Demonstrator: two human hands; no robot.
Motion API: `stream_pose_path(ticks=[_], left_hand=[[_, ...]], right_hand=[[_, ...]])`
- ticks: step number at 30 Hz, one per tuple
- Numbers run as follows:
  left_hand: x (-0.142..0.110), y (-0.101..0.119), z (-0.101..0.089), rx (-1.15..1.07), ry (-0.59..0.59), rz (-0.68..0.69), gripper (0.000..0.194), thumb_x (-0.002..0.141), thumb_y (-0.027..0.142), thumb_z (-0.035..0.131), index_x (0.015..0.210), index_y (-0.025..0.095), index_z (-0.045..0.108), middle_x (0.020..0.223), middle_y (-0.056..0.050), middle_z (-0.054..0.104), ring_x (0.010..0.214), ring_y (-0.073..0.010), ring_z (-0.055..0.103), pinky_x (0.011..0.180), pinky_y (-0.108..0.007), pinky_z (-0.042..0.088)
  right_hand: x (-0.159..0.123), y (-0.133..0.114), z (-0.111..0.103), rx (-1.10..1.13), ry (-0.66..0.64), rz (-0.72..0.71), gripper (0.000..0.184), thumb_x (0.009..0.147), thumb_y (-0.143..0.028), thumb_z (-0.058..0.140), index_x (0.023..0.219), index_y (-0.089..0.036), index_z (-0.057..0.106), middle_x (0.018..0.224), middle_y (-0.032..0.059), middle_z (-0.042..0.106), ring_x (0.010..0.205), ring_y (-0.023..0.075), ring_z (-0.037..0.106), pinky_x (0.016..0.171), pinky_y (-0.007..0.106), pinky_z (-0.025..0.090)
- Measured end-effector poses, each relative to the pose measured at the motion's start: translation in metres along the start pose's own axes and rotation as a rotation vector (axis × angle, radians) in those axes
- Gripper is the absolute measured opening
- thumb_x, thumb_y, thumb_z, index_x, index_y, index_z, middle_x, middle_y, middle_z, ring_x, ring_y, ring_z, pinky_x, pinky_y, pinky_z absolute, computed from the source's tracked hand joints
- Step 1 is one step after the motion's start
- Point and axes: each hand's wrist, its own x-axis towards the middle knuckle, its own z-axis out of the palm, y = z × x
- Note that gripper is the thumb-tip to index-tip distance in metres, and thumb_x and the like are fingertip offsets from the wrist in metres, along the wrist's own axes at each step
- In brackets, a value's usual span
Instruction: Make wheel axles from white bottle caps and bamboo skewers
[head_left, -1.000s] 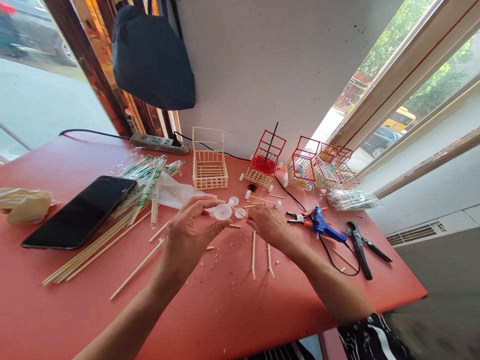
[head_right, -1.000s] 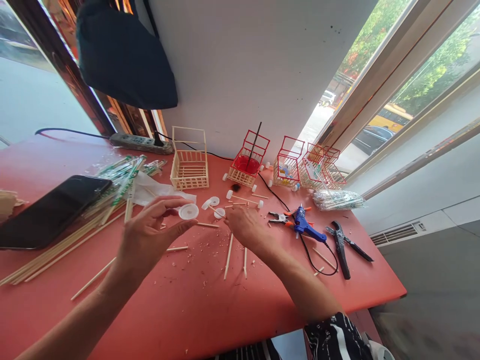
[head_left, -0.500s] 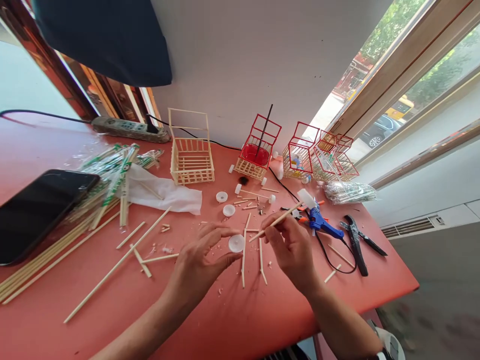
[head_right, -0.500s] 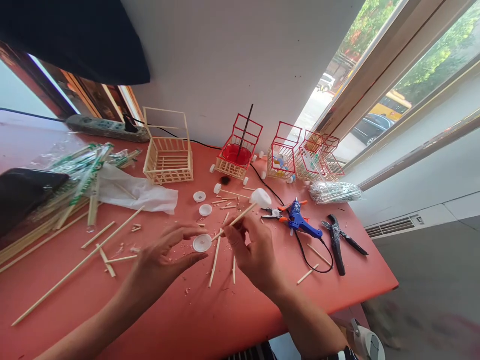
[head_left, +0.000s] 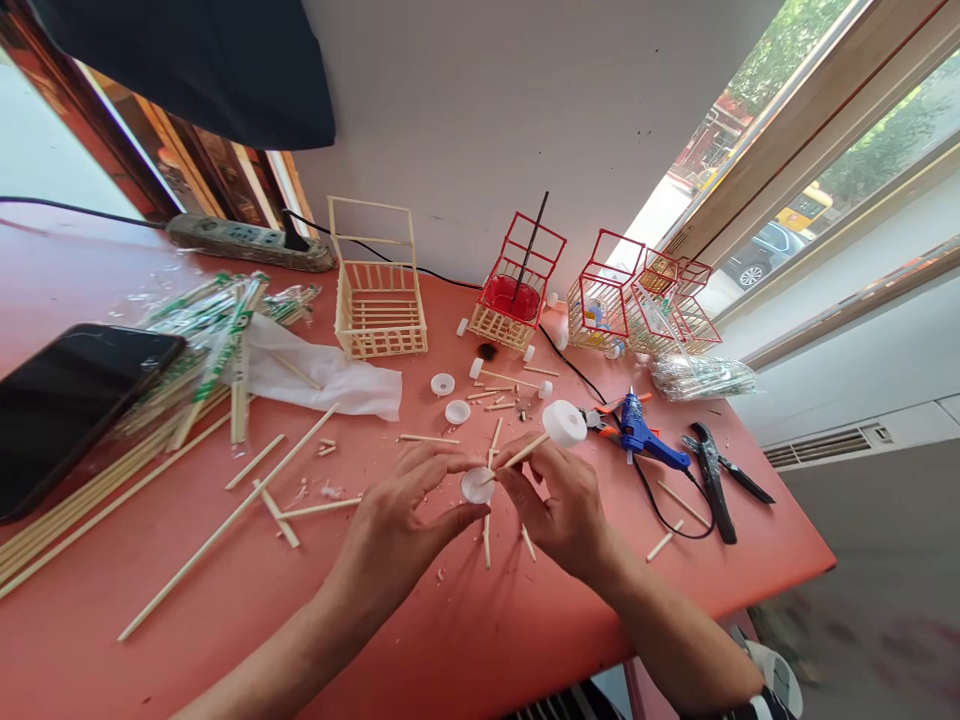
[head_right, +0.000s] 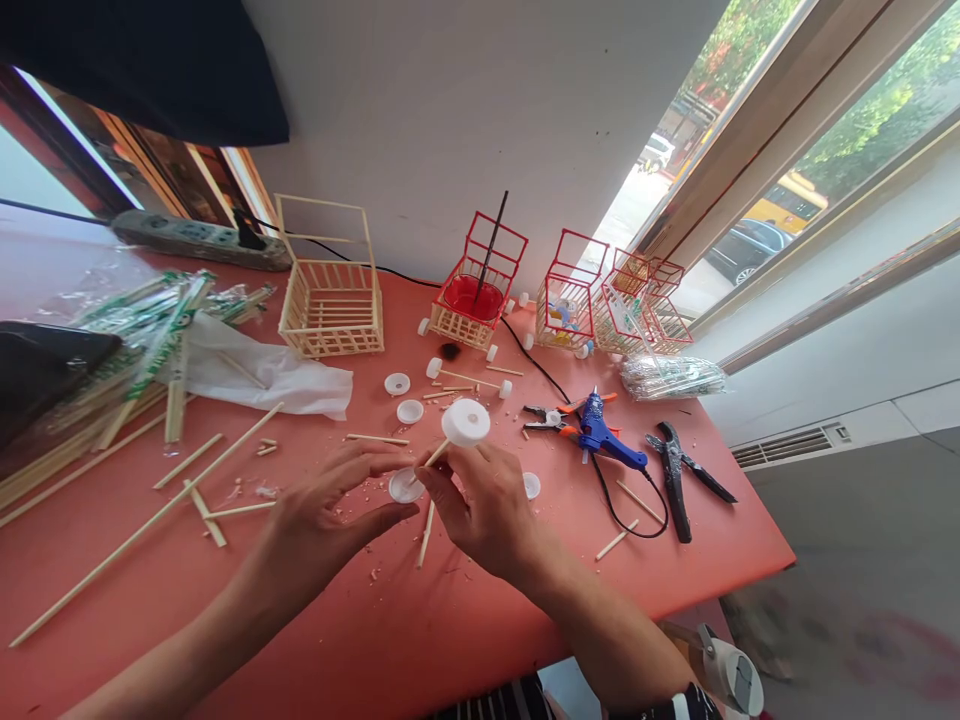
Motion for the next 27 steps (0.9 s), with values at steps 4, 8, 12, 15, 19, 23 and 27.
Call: stream_pose_path(ticks=[4,8,12,15,19,23,27], left_hand=[[0.0003,-0.0002,-0.0005,0.008,-0.003,-0.005,0.026,0.082,0.029,0.078,0.107,0.028,0.072,0.109,-0.003,0.073,0.107,-0.0258,0.067,0.092,-0.039,0.052],[0.0011,-0.0009,-0.0002,0.005,-0.013,-0.008,0.026,0.082,0.027,0.078,0.107,0.028,0.071,0.11,-0.003,0.072,0.108,-0.0251,0.066,0.092,-0.038,0.051],[0.0006,-0.0014,0.0006,-0.001,-0.018,-0.011,0.026,0.082,0.026,0.078,0.107,0.028,0.071,0.109,-0.003,0.073,0.106,-0.0252,0.067,0.09,-0.037,0.051],[-0.0004,-0.0016,0.0007,-0.001,-0.02,-0.01,0.025,0.083,0.026,0.077,0.106,0.028,0.07,0.109,-0.003,0.073,0.106,-0.0252,0.067,0.09,-0.037,0.051],[-0.0004,-0.0014,0.0008,-0.002,-0.015,0.001,0.025,0.083,0.026,0.077,0.107,0.028,0.07,0.108,-0.003,0.073,0.105,-0.0246,0.068,0.089,-0.036,0.052],[0.0012,0.0,0.001,-0.009,-0.022,-0.005,0.024,0.083,0.024,0.076,0.106,0.028,0.071,0.107,-0.002,0.074,0.104,-0.0241,0.068,0.088,-0.035,0.052],[0.0004,0.0004,0.0007,-0.006,-0.033,-0.02,0.024,0.083,0.023,0.076,0.106,0.028,0.071,0.106,-0.001,0.075,0.103,-0.0223,0.069,0.088,-0.033,0.052]], right_hand=[[0.0,0.0007,0.0007,-0.008,0.003,-0.018,0.01,0.099,-0.021,0.055,0.091,-0.021,0.061,0.082,0.0022,0.068,0.073,0.0149,0.062,0.068,0.026,0.048],[0.0002,0.0018,0.0009,-0.02,0.012,-0.049,0.01,0.098,-0.02,0.055,0.09,-0.02,0.061,0.08,0.0021,0.067,0.072,0.0144,0.061,0.067,0.025,0.046],[-0.0001,0.0029,0.0018,-0.037,0.013,-0.071,0.01,0.098,-0.02,0.056,0.09,-0.02,0.06,0.08,0.002,0.067,0.07,0.0138,0.06,0.067,0.025,0.045],[-0.0006,0.0032,0.0023,-0.058,0.002,-0.073,0.011,0.099,-0.02,0.055,0.089,-0.02,0.06,0.078,0.0015,0.067,0.067,0.0137,0.059,0.065,0.025,0.045],[-0.0013,0.0035,0.0022,-0.057,-0.008,-0.071,0.011,0.099,-0.021,0.054,0.09,-0.02,0.06,0.079,0.0016,0.067,0.067,0.0137,0.06,0.065,0.025,0.046],[-0.0016,0.005,0.003,-0.066,0.003,-0.093,0.011,0.1,-0.021,0.055,0.091,-0.02,0.061,0.08,0.0023,0.069,0.07,0.0145,0.061,0.067,0.026,0.046],[-0.0013,0.006,0.004,-0.079,0.01,-0.109,0.012,0.1,-0.022,0.054,0.09,-0.02,0.061,0.082,0.0031,0.07,0.072,0.015,0.063,0.068,0.026,0.047]])
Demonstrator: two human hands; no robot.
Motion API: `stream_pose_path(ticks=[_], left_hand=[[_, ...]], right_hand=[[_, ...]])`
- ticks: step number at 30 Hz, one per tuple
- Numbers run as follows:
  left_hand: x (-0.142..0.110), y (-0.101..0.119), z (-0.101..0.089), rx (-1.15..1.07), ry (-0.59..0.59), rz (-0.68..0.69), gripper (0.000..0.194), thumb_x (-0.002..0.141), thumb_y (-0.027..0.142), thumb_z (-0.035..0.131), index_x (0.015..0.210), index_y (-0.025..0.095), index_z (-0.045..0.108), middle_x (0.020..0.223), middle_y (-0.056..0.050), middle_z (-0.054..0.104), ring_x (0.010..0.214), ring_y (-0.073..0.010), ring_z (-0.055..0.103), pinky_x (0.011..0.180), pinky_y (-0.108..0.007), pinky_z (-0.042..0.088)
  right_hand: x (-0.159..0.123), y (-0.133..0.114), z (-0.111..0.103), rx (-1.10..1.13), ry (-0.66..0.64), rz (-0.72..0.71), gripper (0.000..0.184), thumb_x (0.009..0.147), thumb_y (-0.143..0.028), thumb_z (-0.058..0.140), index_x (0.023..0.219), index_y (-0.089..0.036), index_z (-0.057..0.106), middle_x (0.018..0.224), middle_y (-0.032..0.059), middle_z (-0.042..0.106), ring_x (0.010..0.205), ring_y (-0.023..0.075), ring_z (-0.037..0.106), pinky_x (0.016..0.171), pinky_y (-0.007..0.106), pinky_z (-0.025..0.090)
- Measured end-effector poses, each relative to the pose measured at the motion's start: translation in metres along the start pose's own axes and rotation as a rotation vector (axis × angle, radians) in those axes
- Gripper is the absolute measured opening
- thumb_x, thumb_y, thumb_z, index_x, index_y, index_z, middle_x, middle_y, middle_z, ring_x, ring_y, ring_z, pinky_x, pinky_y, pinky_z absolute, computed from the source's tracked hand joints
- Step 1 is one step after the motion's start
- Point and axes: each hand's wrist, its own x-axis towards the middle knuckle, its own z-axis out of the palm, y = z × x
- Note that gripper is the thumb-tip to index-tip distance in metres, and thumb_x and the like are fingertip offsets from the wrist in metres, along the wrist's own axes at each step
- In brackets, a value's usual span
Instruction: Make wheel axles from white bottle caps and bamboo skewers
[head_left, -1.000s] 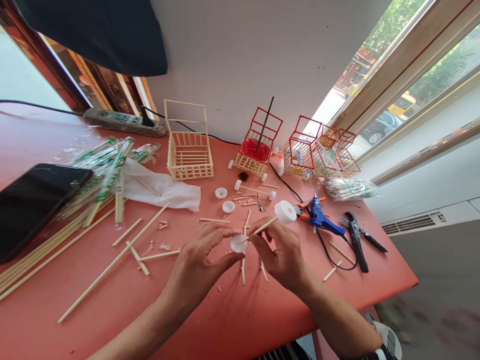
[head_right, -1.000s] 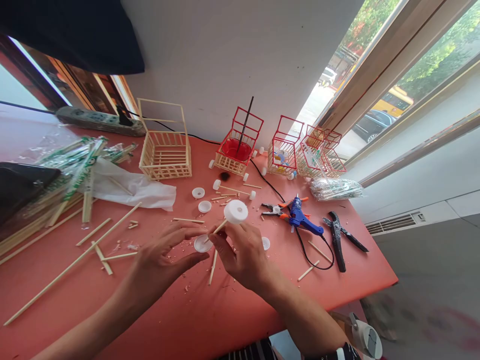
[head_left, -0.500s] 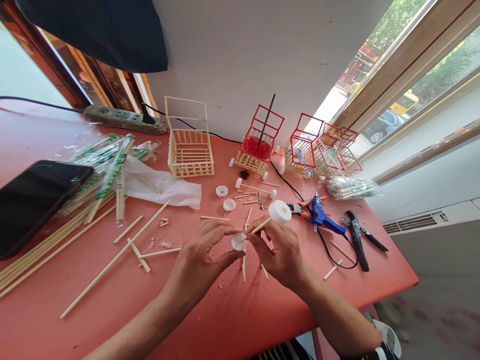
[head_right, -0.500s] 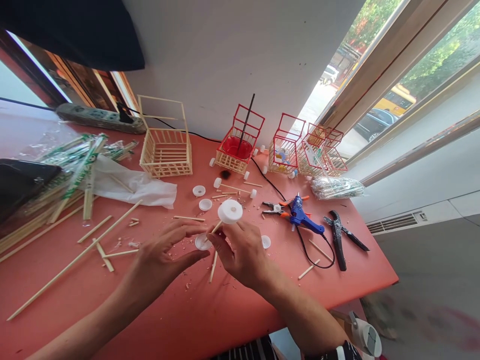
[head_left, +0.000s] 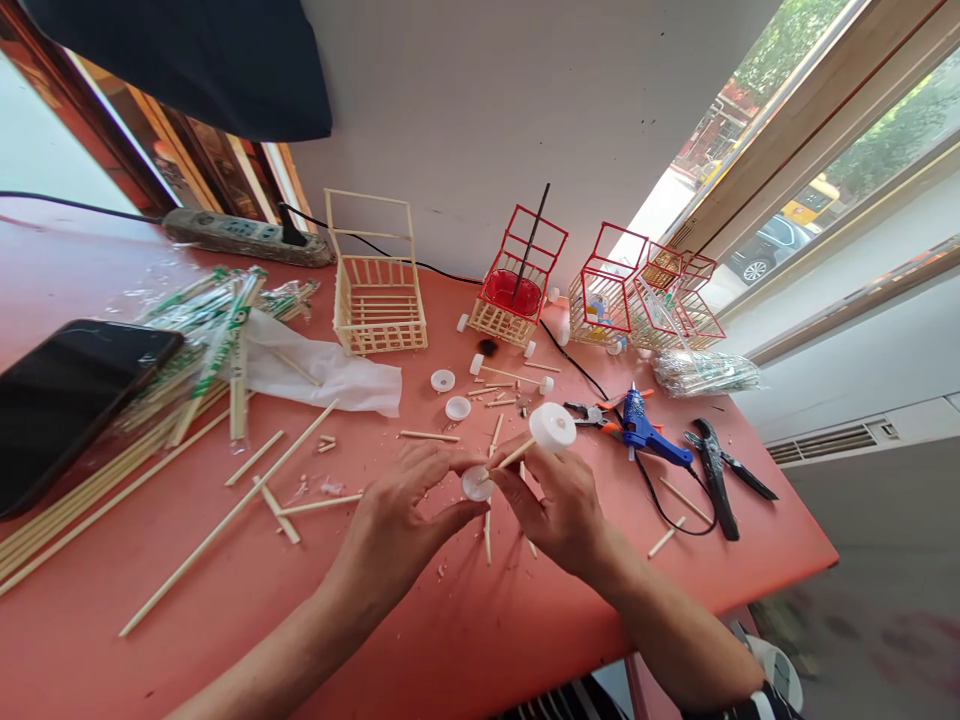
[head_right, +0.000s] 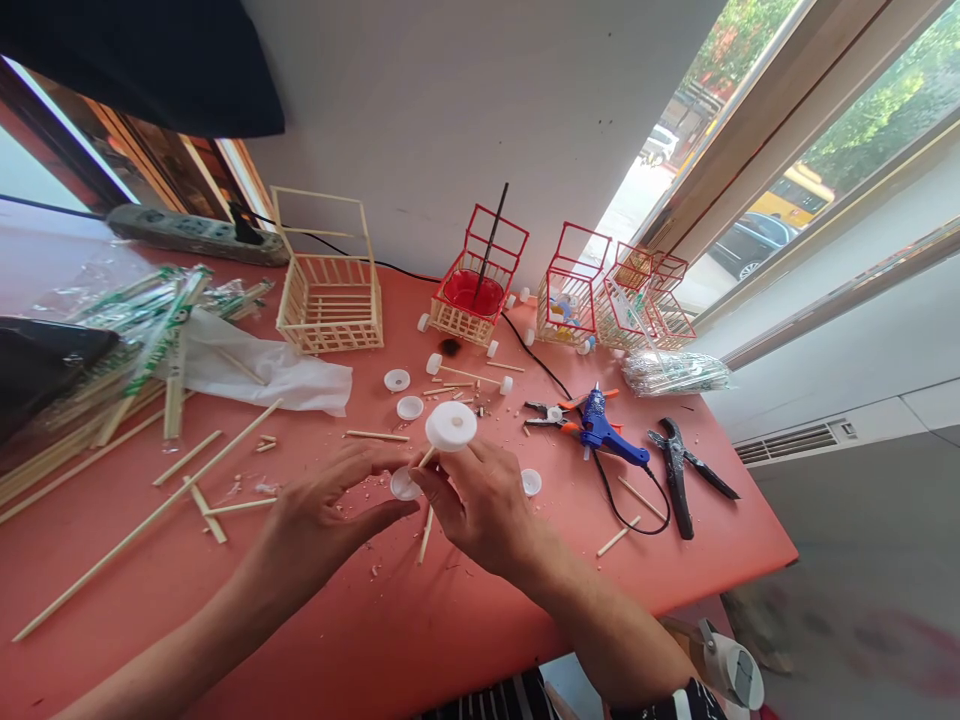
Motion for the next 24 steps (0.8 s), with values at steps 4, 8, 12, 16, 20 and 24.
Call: stream_pose_path(ticks=[4,8,12,16,20,24], left_hand=[[-0.003,-0.002,0.0005,0.008,-0.017,-0.06,0.025,0.084,0.025,0.075,0.108,0.029,0.07,0.107,0.001,0.076,0.097,-0.0202,0.069,0.087,-0.03,0.052],[-0.0031,-0.0017,0.0012,-0.002,-0.028,-0.089,0.023,0.084,0.025,0.074,0.107,0.029,0.071,0.104,0.002,0.076,0.093,-0.0197,0.069,0.085,-0.029,0.052],[-0.0009,0.0014,0.0001,-0.003,-0.033,-0.078,0.021,0.085,0.025,0.073,0.105,0.029,0.072,0.101,0.003,0.075,0.091,-0.0192,0.067,0.083,-0.028,0.051],[-0.0009,0.0031,-0.0009,-0.008,-0.045,-0.115,0.02,0.084,0.026,0.073,0.104,0.03,0.072,0.095,0.004,0.075,0.087,-0.0184,0.067,0.078,-0.027,0.051],[-0.0018,0.0034,-0.0007,-0.026,-0.04,-0.154,0.019,0.084,0.028,0.072,0.103,0.03,0.073,0.097,0.003,0.076,0.088,-0.0192,0.069,0.08,-0.028,0.052],[-0.0022,0.0037,-0.001,-0.031,-0.038,-0.168,0.021,0.084,0.03,0.071,0.105,0.03,0.073,0.102,0.001,0.077,0.091,-0.021,0.069,0.085,-0.032,0.053]], right_hand=[[0.0006,-0.0003,-0.0002,-0.002,0.009,-0.008,0.013,0.101,-0.024,0.053,0.091,-0.02,0.061,0.082,0.0033,0.07,0.073,0.0155,0.063,0.068,0.027,0.048],[0.0004,-0.0003,-0.0001,-0.002,0.007,-0.011,0.013,0.101,-0.024,0.054,0.091,-0.02,0.061,0.082,0.003,0.07,0.072,0.0152,0.063,0.068,0.027,0.048],[0.0002,0.0002,0.0003,-0.005,0.011,-0.009,0.012,0.101,-0.023,0.054,0.091,-0.021,0.061,0.082,0.0029,0.07,0.072,0.0151,0.062,0.069,0.027,0.048],[0.0003,0.0001,-0.0003,-0.02,0.001,0.005,0.013,0.101,-0.024,0.054,0.091,-0.021,0.061,0.082,0.003,0.07,0.072,0.0154,0.062,0.068,0.028,0.048],[0.0006,0.0,0.0,-0.02,0.005,-0.012,0.013,0.1,-0.024,0.054,0.09,-0.021,0.061,0.082,0.003,0.071,0.073,0.0155,0.063,0.069,0.027,0.048],[0.0003,0.0007,0.0008,-0.021,0.011,-0.012,0.013,0.1,-0.024,0.054,0.09,-0.021,0.062,0.083,0.0032,0.071,0.073,0.0156,0.064,0.069,0.027,0.049]])
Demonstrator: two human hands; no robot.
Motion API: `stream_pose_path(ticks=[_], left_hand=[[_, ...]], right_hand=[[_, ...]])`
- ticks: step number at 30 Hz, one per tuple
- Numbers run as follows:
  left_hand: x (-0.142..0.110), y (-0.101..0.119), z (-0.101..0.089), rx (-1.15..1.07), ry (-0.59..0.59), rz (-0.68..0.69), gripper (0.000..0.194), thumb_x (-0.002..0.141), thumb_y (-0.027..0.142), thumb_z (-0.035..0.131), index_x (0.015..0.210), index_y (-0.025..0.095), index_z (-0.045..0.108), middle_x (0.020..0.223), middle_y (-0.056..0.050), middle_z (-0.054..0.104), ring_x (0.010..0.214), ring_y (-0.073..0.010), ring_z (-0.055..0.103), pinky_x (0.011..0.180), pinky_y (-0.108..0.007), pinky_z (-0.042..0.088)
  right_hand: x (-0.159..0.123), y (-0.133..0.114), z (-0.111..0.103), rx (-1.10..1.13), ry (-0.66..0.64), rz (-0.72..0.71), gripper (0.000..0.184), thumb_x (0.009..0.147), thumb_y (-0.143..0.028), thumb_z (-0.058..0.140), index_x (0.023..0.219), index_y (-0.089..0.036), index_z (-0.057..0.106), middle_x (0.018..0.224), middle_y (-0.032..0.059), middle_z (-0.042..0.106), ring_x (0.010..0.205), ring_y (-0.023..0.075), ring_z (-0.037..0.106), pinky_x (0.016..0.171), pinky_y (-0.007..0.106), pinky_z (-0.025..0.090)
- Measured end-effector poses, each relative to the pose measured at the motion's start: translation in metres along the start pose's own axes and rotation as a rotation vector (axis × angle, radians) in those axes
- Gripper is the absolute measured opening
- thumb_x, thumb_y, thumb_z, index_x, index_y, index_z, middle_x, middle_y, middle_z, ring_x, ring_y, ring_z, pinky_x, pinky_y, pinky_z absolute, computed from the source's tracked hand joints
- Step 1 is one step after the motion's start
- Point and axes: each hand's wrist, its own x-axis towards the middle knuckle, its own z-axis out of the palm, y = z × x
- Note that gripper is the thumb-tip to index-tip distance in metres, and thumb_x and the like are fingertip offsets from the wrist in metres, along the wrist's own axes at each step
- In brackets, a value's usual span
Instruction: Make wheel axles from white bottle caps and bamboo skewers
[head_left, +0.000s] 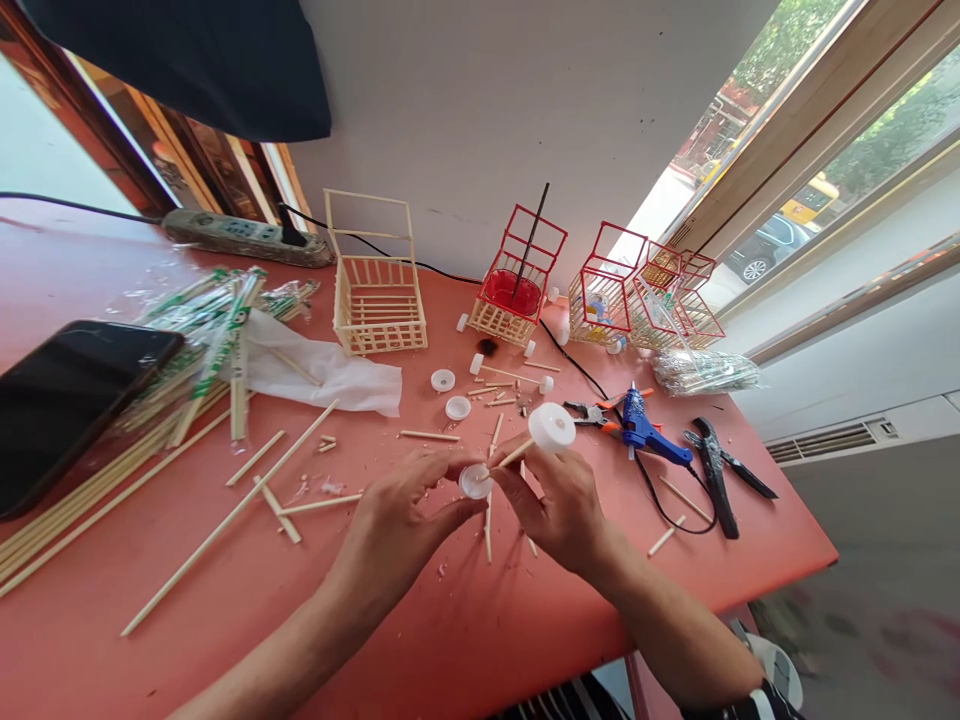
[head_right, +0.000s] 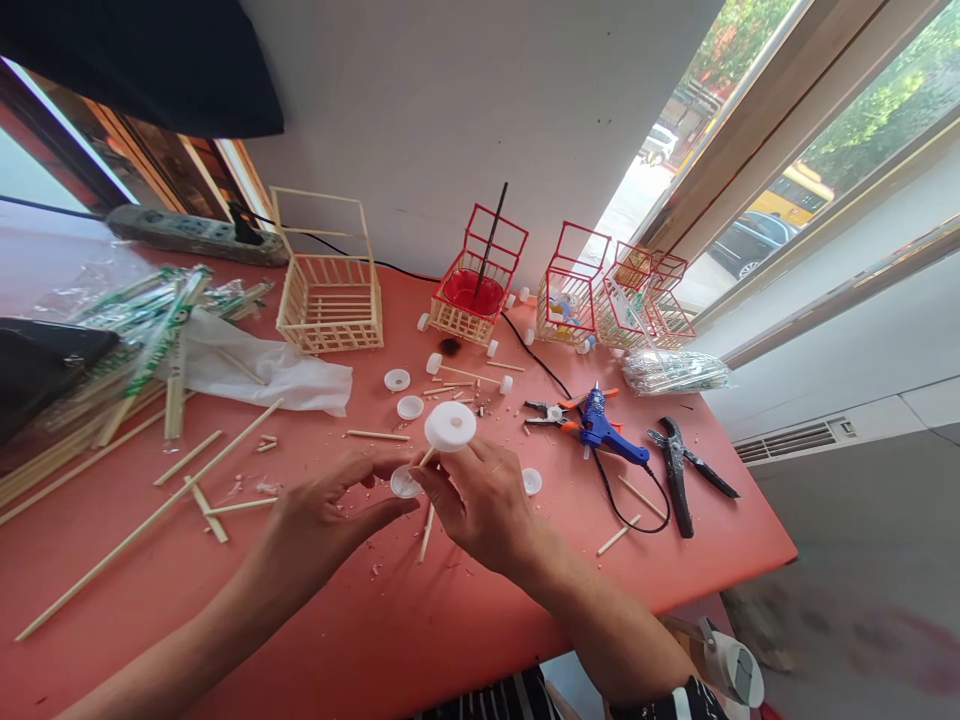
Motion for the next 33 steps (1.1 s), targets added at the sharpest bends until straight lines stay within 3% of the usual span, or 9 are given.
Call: stream_pose_path(ticks=[8,15,33], left_hand=[[-0.0003,-0.0003,-0.0009,0.034,0.007,-0.024,0.02,0.082,0.031,0.071,0.102,0.03,0.074,0.095,0.002,0.077,0.086,-0.0213,0.069,0.081,-0.032,0.055],[-0.0005,-0.0029,0.0006,0.014,-0.02,-0.029,0.022,0.084,0.031,0.07,0.105,0.03,0.073,0.103,0.002,0.077,0.091,-0.0206,0.069,0.085,-0.03,0.054],[0.0002,-0.0035,0.0002,0.038,0.007,-0.031,0.018,0.081,0.035,0.071,0.098,0.029,0.076,0.09,0.002,0.078,0.08,-0.0207,0.068,0.077,-0.031,0.056]], right_hand=[[-0.001,-0.0003,-0.0007,-0.026,-0.003,0.01,0.014,0.1,-0.025,0.054,0.09,-0.02,0.063,0.08,0.0031,0.07,0.071,0.0161,0.063,0.068,0.028,0.048],[0.0011,-0.0011,-0.0017,0.016,0.004,-0.019,0.012,0.099,-0.02,0.056,0.089,-0.02,0.061,0.082,0.0034,0.071,0.074,0.0155,0.064,0.07,0.026,0.048],[-0.0002,-0.0001,0.0002,0.002,-0.027,-0.009,0.015,0.1,-0.024,0.054,0.089,-0.021,0.062,0.082,0.0036,0.072,0.071,0.0156,0.064,0.069,0.028,0.05]])
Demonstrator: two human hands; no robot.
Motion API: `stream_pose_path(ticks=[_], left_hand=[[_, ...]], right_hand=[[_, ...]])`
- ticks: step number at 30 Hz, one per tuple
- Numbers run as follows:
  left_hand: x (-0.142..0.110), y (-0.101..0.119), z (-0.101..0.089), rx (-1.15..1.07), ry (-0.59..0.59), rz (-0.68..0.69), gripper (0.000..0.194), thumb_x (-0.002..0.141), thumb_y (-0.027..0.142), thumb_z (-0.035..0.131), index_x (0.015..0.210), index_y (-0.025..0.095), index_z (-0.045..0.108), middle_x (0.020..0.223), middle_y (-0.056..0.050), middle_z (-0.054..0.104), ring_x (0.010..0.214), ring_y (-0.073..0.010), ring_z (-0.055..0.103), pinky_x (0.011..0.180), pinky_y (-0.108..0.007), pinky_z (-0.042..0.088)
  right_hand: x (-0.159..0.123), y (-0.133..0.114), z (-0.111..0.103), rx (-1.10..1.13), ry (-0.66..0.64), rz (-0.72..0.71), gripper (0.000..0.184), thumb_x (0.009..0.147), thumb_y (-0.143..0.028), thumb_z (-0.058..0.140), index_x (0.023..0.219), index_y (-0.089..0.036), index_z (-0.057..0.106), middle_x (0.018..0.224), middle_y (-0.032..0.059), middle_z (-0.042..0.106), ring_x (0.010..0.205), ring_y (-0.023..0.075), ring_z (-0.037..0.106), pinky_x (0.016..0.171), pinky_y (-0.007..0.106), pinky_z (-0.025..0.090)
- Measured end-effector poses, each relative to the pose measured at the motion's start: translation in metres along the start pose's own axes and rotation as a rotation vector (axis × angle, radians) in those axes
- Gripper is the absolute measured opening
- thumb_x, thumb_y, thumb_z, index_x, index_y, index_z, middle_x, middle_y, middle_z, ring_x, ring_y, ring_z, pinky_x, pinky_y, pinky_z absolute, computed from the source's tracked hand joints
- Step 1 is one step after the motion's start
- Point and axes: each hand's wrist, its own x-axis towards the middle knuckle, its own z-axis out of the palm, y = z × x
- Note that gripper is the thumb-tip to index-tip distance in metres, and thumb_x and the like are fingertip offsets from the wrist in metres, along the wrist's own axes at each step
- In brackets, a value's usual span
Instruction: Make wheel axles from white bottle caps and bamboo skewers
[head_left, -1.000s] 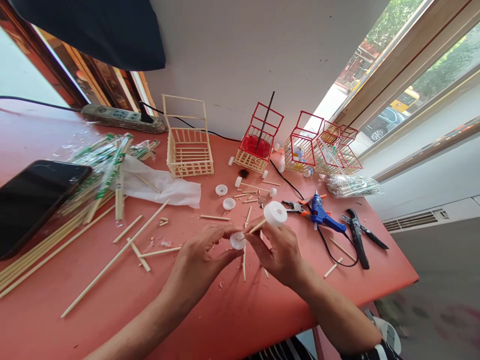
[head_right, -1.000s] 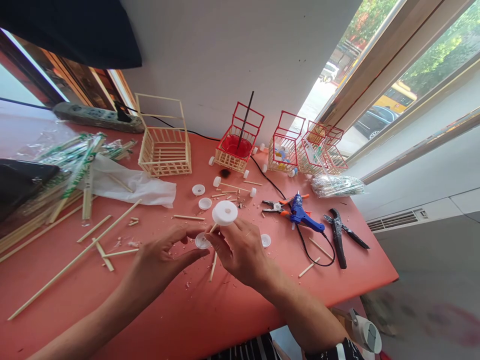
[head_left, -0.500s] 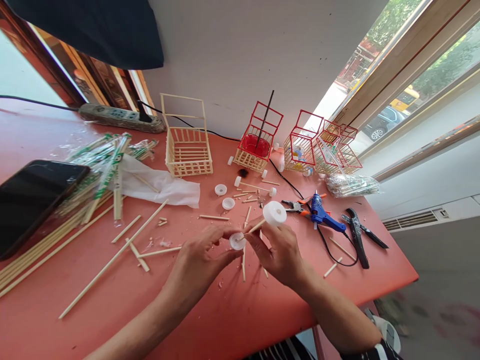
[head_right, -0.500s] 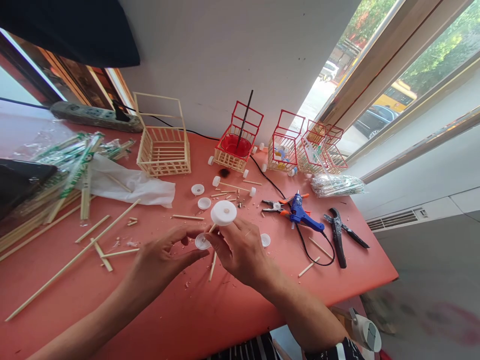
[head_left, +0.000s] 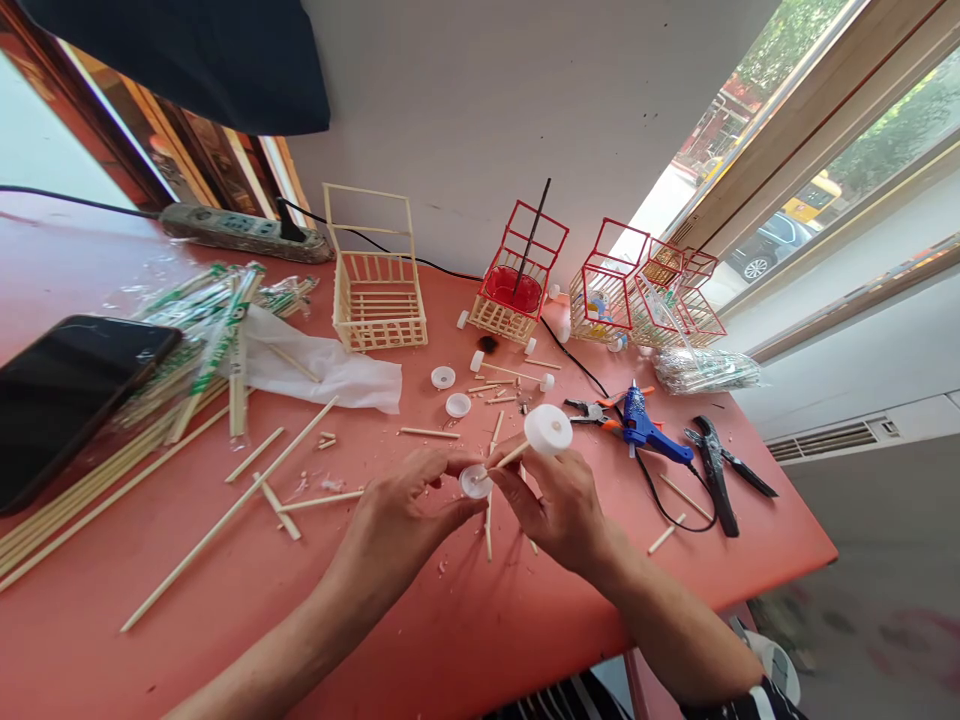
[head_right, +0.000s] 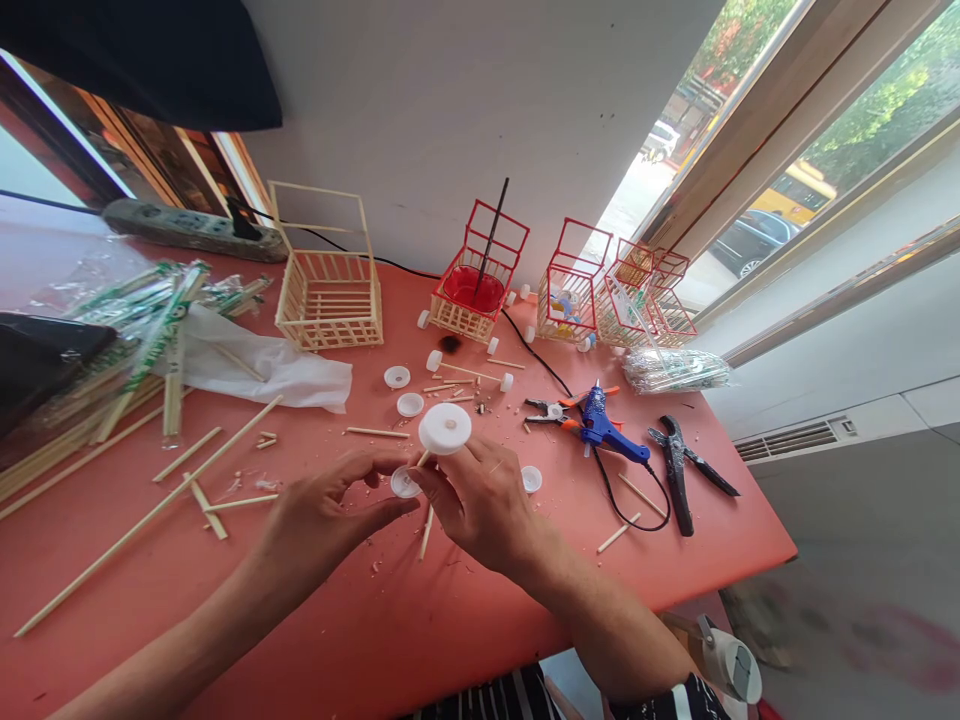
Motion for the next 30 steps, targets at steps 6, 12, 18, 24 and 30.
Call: stream_pose_path(ticks=[6,12,18,24,30], left_hand=[[0.0002,0.0004,-0.0007,-0.01,-0.016,-0.004,0.018,0.082,0.032,0.071,0.1,0.03,0.075,0.095,0.003,0.078,0.085,-0.0207,0.069,0.08,-0.03,0.055],[0.0001,-0.0013,-0.0004,-0.02,-0.023,-0.003,0.022,0.082,0.036,0.071,0.103,0.03,0.075,0.102,0.001,0.078,0.09,-0.0224,0.07,0.082,-0.033,0.056],[-0.0001,0.0004,-0.0007,-0.006,-0.012,-0.001,0.023,0.081,0.038,0.072,0.102,0.029,0.075,0.1,0.001,0.078,0.087,-0.0225,0.07,0.08,-0.033,0.057],[-0.0005,0.0006,-0.0007,-0.017,-0.023,-0.003,0.023,0.082,0.037,0.073,0.103,0.03,0.074,0.102,0.001,0.078,0.09,-0.0226,0.07,0.082,-0.032,0.056],[-0.0008,0.0019,-0.0011,-0.017,-0.028,-0.013,0.022,0.082,0.037,0.074,0.103,0.031,0.074,0.103,0.002,0.078,0.091,-0.0227,0.071,0.083,-0.032,0.055]], right_hand=[[-0.0012,0.0,0.0016,0.006,-0.014,-0.002,0.014,0.101,-0.024,0.054,0.089,-0.021,0.062,0.085,0.0042,0.073,0.074,0.016,0.066,0.07,0.028,0.051],[-0.0005,0.0011,0.0022,0.013,-0.016,-0.003,0.014,0.1,-0.023,0.054,0.089,-0.021,0.062,0.084,0.0042,0.073,0.073,0.0163,0.066,0.07,0.029,0.051],[-0.0007,0.0018,0.0027,-0.004,-0.011,-0.002,0.014,0.1,-0.024,0.054,0.088,-0.021,0.062,0.083,0.0043,0.073,0.073,0.0164,0.066,0.069,0.029,0.05],[-0.001,0.0022,0.0027,-0.018,-0.012,-0.011,0.015,0.101,-0.024,0.054,0.088,-0.021,0.061,0.084,0.0042,0.073,0.072,0.016,0.065,0.069,0.028,0.05],[-0.0008,0.003,0.0036,-0.032,-0.013,-0.021,0.013,0.101,-0.024,0.053,0.089,-0.021,0.06,0.085,0.0041,0.073,0.074,0.0167,0.065,0.07,0.029,0.05]])
